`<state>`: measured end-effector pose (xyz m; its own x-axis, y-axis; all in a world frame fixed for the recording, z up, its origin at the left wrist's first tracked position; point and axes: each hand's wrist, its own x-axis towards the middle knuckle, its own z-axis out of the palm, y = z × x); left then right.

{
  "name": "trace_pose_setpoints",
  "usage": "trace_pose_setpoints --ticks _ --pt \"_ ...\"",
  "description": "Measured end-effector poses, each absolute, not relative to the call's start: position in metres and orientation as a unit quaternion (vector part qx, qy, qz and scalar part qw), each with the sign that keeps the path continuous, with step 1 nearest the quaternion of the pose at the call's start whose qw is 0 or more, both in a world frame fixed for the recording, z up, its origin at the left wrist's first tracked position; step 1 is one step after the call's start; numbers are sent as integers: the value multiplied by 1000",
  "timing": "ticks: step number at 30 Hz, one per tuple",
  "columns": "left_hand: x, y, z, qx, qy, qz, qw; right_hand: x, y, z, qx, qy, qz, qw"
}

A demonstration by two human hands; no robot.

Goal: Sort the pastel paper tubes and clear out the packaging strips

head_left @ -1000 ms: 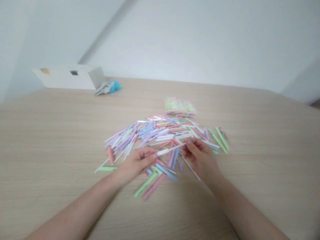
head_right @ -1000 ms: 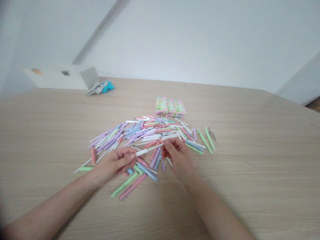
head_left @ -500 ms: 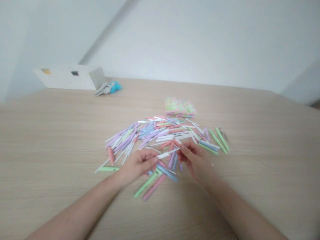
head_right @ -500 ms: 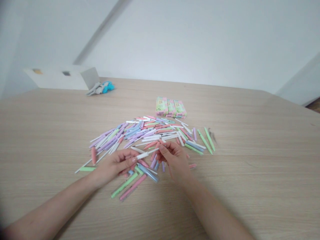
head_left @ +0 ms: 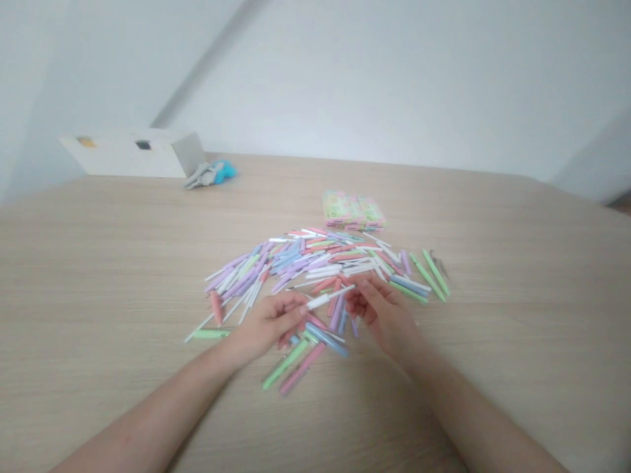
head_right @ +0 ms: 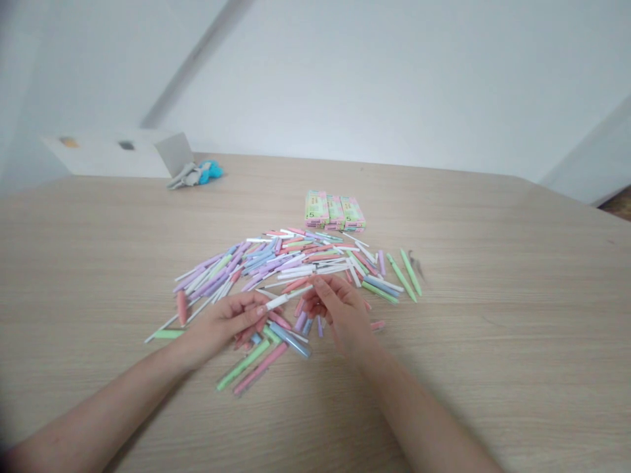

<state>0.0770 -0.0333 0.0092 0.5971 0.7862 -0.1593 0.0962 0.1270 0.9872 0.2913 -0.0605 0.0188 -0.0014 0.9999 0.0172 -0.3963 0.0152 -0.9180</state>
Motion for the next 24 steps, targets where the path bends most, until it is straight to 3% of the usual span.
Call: trace_pose_setpoints --ticks 9,14,17,24 --pt "73 -28 6 580 389 300 650 322 -48 28 -430 -337 487 682" --pt "69 -24 3 559 409 347 632 325 -47 26 -471 -353 465 661" --pt "69 -23 7 545 408 395 616 318 -49 25 -519 -437 420 603" --pt "69 -20 18 502 398 458 617 280 -45 27 -550 -735 248 310"
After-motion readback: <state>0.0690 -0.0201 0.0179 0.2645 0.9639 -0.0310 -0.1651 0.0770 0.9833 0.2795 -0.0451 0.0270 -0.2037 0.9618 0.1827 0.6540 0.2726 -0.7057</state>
